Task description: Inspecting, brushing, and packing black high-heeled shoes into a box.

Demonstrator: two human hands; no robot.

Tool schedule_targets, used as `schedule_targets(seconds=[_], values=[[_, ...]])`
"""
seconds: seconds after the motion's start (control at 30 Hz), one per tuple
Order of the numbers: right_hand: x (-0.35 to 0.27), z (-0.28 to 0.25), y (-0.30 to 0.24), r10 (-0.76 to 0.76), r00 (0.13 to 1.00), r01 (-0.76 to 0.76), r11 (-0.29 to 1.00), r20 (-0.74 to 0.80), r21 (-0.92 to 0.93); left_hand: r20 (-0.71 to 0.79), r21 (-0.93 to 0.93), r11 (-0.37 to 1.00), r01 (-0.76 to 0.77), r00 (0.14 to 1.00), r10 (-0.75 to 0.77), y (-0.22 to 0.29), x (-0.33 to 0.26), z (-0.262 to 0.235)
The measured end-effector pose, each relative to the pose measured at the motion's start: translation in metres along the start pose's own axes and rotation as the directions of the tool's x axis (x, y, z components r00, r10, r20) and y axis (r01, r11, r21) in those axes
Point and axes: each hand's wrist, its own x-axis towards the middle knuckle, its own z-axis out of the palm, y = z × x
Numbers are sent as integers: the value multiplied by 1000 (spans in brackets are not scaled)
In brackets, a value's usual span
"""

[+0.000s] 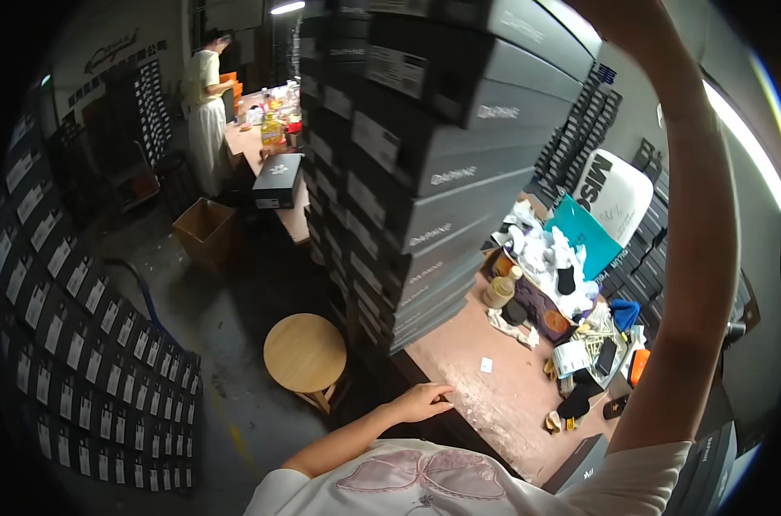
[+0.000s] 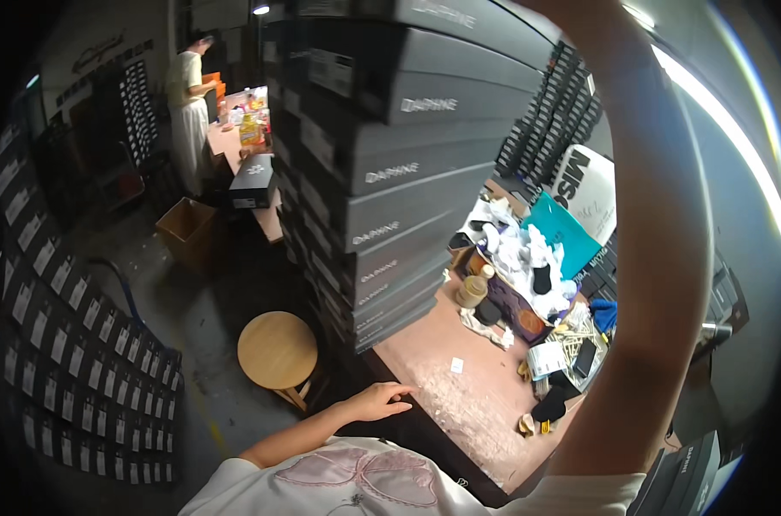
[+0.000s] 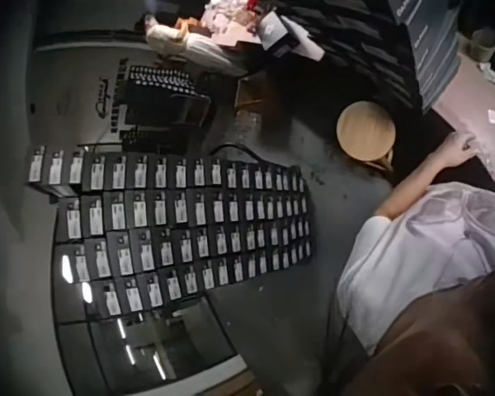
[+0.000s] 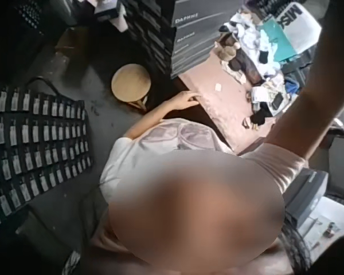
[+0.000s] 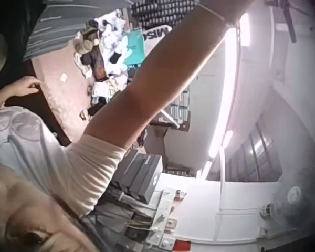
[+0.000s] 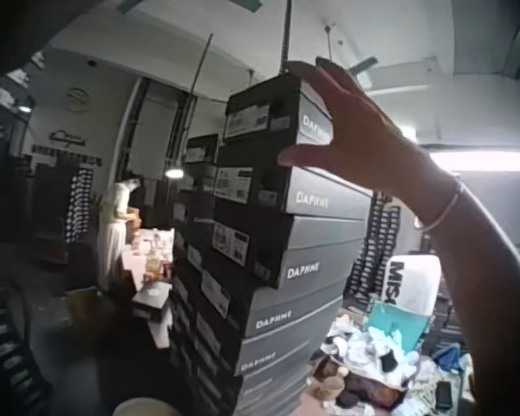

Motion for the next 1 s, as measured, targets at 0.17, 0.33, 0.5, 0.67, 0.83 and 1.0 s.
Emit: schedule_targets(seconds=[0.17, 0.33, 0.5, 0.67, 0.83, 1.0], values=[[102, 12, -32, 123, 991, -123, 992, 50, 4, -24, 17, 997, 75, 997, -75, -25, -43, -30], [115, -16, -35, 241, 882, -347, 914, 406, 210, 62, 5, 1000, 13, 998, -13, -32, -39, -32], [103, -24, -23, 389, 845, -428, 904, 368, 26, 193, 51, 994, -100, 977, 88, -4, -8, -20], [73, -26, -5, 261, 941, -245, 964, 214, -98, 258, 89, 945, -314, 924, 283, 27, 36, 2], [73, 5, -3, 502, 853, -521, 825, 142, 219, 287, 142, 868, -477, 859, 425, 98, 82, 26], [46, -1, 29, 465, 873, -486, 802, 147, 348, 179, 88, 867, -490, 864, 470, 110, 80, 46]])
